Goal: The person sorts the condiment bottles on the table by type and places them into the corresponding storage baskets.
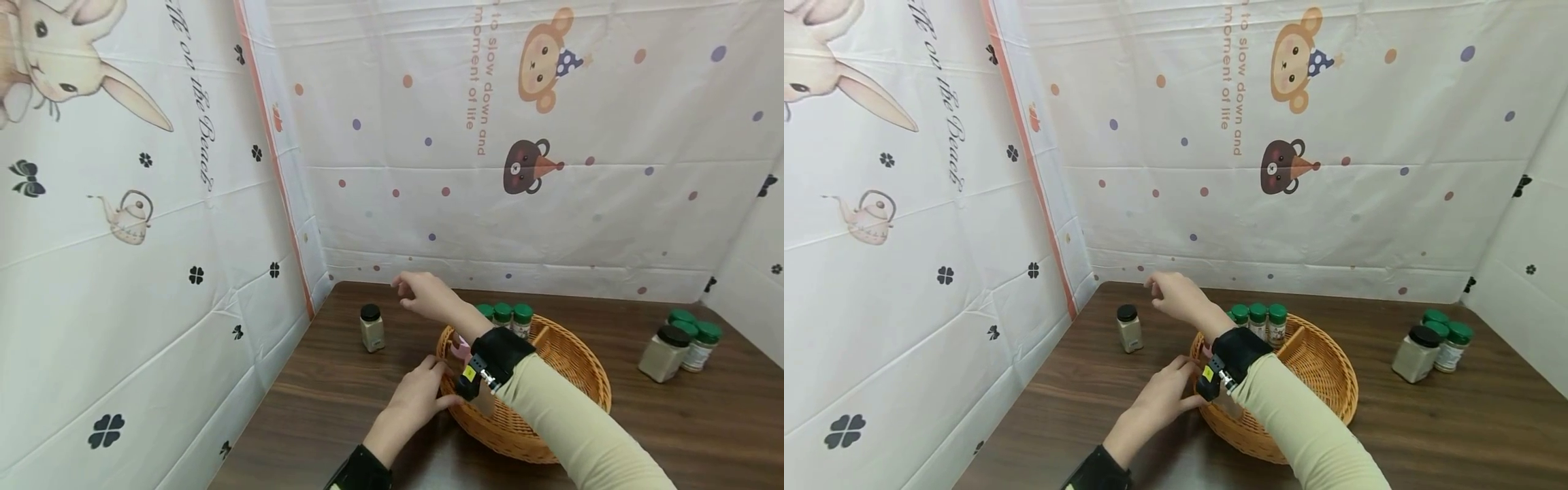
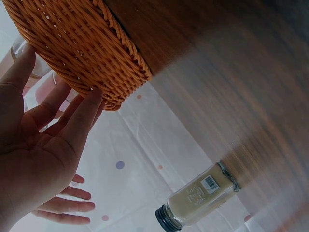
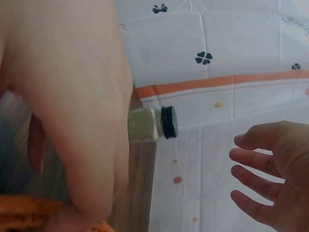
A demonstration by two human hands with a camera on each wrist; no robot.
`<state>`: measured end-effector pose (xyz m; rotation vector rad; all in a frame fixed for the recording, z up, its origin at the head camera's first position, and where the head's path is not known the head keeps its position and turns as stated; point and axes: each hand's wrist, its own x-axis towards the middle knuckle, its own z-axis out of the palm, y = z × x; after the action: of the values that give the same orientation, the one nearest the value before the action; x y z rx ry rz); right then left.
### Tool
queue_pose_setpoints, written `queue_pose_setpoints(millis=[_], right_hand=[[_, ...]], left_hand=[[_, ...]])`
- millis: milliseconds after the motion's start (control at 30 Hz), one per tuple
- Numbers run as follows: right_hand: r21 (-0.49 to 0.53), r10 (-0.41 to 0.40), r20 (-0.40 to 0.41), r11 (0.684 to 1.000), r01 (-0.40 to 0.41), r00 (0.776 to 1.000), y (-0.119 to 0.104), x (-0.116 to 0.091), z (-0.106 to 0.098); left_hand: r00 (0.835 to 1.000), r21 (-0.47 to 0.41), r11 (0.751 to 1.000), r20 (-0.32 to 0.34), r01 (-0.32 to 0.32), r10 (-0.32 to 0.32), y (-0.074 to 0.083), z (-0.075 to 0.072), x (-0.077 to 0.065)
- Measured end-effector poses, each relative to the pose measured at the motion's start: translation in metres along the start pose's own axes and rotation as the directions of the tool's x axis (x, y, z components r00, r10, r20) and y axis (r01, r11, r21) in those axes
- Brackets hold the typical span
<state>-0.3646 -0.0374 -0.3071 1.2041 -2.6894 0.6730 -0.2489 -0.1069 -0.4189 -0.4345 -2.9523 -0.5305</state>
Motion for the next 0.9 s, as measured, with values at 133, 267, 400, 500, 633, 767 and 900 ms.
queue_pose_setpoints(millis=[133,267,400,500,633,767,900], right_hand=[[0.024,-0.005,0.025,1.000,0.004,1.000,-0.005,0.004,0.007],[0.032,0.011,0.038,0.999,-0.012,0.999,-0.009,0.008,0.014],[0.034,0.018,0.034,0.999,-0.019,0.999,-0.013,0.013,0.022],[0.037,0.006,0.031,0.999,-0.007,0.999,-0.017,0.018,0.026],[0.029,0.004,0.039,1.000,-0.005,0.999,-0.021,0.024,0.031],[0.031,0.020,0.050,0.999,-0.022,0.999,-0.023,0.029,0.035],[0.039,0.036,0.056,0.999,-0.038,0.998,-0.024,0.033,0.040]], left_hand=[[1.000,-0.017,1.000,-0.016,-0.012,0.012,-0.001,0.001,-0.001],[1.000,-0.022,1.000,-0.021,0.001,-0.002,-0.001,0.002,-0.002],[1.000,-0.005,1.000,-0.014,0.020,-0.020,0.000,0.001,-0.002],[0.999,-0.019,0.999,-0.003,0.038,-0.039,0.000,0.000,-0.001],[0.990,-0.158,0.978,0.034,0.139,-0.135,0.002,-0.001,0.002],[0.971,-0.329,0.914,0.060,0.239,-0.232,0.001,0.000,0.002],[0.978,-0.382,0.901,0.049,0.207,-0.204,-0.002,0.002,-0.001]])
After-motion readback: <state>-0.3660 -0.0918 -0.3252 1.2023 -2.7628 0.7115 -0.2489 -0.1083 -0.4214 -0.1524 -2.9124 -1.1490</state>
